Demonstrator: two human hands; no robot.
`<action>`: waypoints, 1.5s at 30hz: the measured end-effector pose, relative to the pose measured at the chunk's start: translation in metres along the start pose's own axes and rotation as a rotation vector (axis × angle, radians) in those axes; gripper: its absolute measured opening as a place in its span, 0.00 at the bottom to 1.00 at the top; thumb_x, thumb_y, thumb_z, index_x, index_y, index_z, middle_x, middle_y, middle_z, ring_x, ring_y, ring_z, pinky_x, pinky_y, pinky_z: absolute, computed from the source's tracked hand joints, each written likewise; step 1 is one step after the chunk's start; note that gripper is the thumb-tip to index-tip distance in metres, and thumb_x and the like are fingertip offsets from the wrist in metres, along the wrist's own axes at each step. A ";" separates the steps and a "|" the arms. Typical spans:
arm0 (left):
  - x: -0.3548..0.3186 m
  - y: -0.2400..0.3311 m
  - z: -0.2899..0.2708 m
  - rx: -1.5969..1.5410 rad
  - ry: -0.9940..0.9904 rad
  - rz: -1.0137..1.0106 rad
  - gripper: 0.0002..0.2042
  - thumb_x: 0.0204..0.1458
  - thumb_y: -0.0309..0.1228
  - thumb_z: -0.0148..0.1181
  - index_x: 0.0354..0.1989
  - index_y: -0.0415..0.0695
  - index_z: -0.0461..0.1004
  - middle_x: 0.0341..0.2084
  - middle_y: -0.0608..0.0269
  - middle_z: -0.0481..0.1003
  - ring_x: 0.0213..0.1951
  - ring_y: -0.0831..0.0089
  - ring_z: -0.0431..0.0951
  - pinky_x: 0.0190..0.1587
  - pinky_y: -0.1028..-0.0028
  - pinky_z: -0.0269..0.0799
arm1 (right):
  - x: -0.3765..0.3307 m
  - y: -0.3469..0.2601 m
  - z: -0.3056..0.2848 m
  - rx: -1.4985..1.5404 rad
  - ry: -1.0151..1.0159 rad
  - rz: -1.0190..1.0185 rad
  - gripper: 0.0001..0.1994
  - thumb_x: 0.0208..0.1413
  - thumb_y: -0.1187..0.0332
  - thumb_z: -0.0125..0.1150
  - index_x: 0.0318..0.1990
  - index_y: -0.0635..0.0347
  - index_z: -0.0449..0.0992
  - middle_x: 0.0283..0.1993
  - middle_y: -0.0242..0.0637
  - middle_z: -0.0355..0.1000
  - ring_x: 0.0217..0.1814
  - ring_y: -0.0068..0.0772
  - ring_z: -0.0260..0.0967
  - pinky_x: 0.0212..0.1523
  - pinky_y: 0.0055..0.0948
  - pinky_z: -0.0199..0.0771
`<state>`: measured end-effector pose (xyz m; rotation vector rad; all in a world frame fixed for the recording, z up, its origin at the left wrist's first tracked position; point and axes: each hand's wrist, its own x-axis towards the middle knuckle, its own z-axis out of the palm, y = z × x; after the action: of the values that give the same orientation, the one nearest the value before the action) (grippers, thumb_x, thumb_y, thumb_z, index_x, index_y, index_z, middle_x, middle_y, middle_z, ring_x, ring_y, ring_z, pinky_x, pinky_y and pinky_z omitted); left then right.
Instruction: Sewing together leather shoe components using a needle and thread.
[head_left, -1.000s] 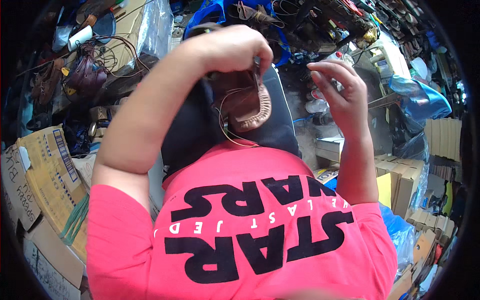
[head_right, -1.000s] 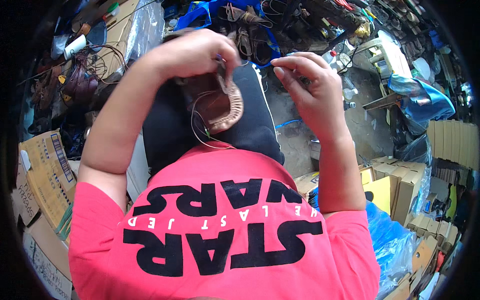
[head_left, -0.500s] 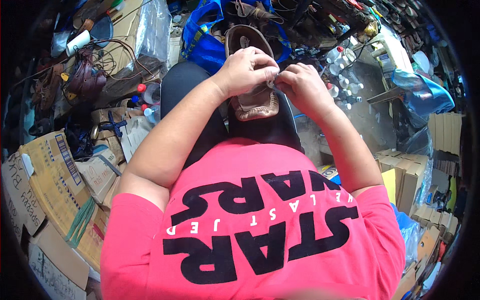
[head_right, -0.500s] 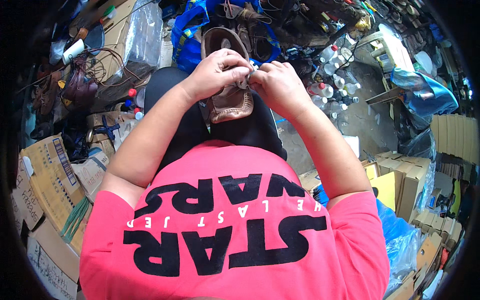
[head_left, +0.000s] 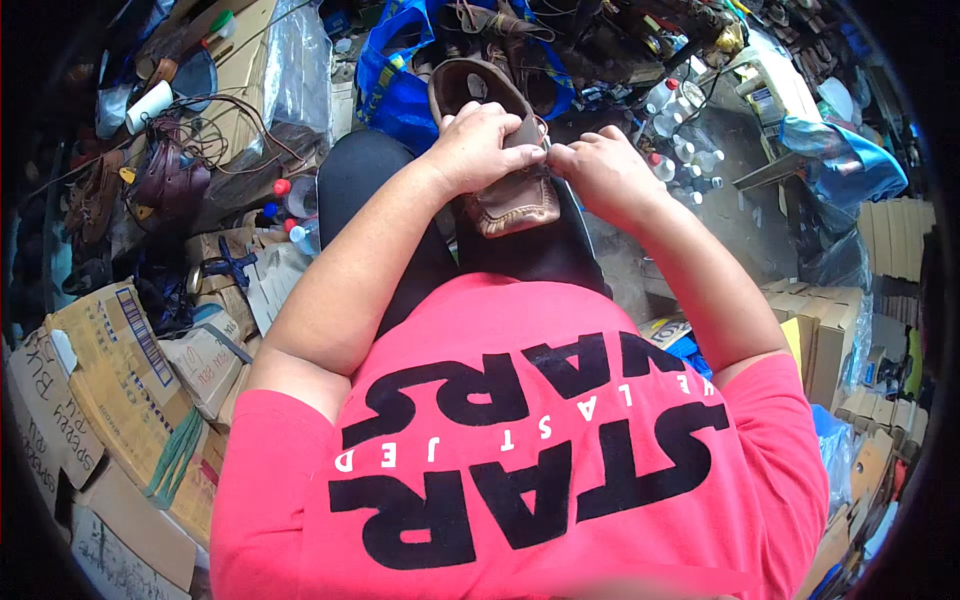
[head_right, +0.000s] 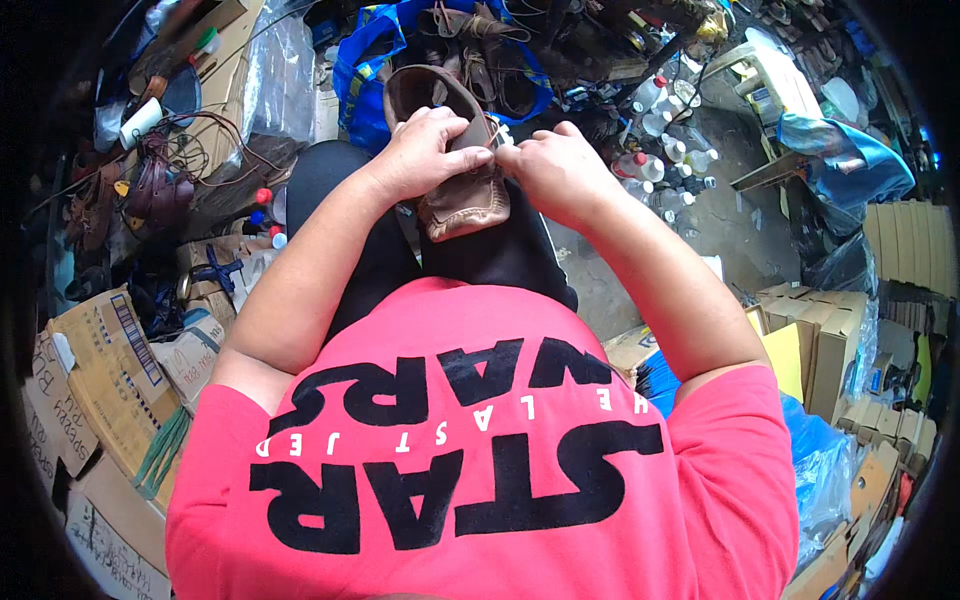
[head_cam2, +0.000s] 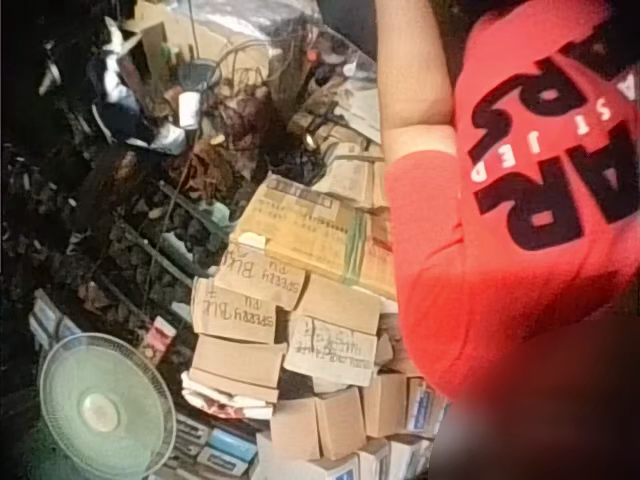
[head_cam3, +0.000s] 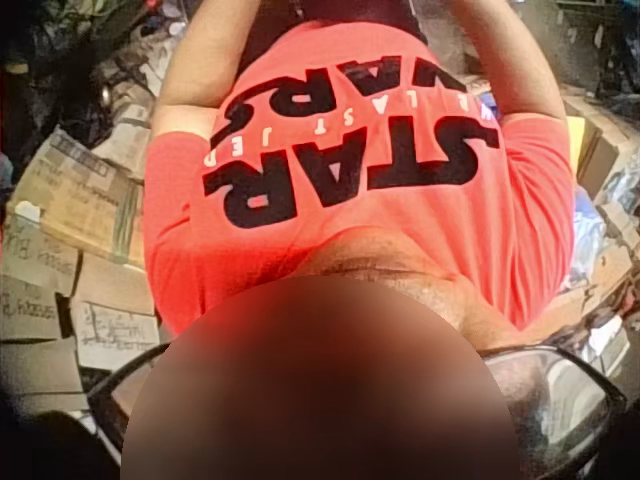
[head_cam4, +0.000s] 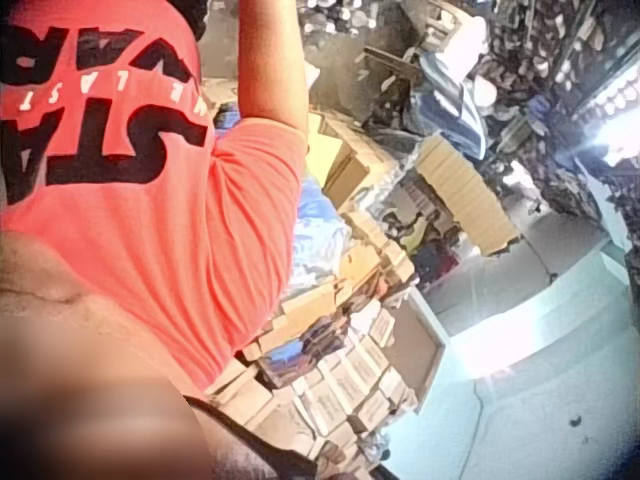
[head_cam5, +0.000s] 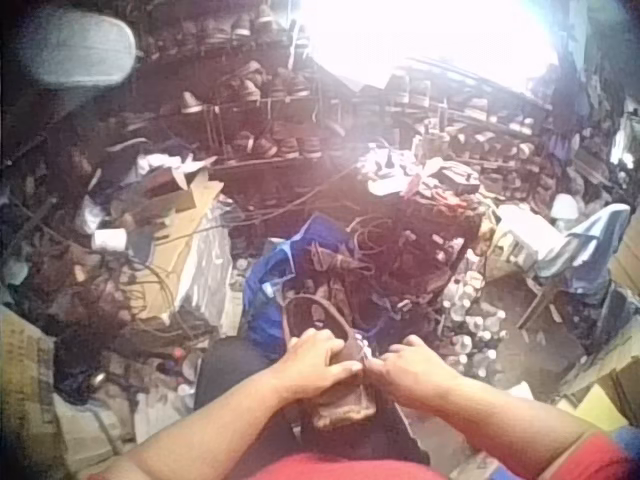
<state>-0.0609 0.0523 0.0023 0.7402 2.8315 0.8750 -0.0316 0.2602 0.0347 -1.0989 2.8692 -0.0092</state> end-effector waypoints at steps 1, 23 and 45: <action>0.000 0.000 -0.002 0.009 -0.054 -0.011 0.22 0.50 0.49 0.61 0.41 0.42 0.77 0.39 0.56 0.72 0.49 0.58 0.68 0.53 0.59 0.62 | -0.001 0.004 0.001 0.036 -0.001 -0.013 0.06 0.50 0.73 0.52 0.36 0.53 0.72 0.31 0.35 0.75 0.42 0.39 0.73 0.46 0.38 0.65; -0.022 -0.051 -0.028 -0.654 -0.391 -0.104 0.14 0.52 0.33 0.64 0.43 0.40 0.72 0.35 0.71 0.75 0.40 0.82 0.71 0.48 0.76 0.67 | -0.040 0.039 -0.068 1.032 0.342 0.332 0.11 0.63 0.60 0.54 0.36 0.56 0.77 0.31 0.28 0.73 0.29 0.26 0.66 0.39 0.22 0.67; -0.036 0.000 -0.007 -0.256 0.277 -0.194 0.14 0.45 0.38 0.60 0.27 0.37 0.70 0.22 0.46 0.72 0.26 0.55 0.75 0.32 0.62 0.69 | -0.018 0.025 0.024 0.686 0.385 0.240 0.16 0.50 0.64 0.66 0.47 0.52 0.79 0.45 0.40 0.72 0.50 0.36 0.70 0.50 0.32 0.70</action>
<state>-0.0308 0.0320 0.0061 0.3277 2.8703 1.3637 -0.0334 0.2916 0.0108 -0.6595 2.8785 -1.2022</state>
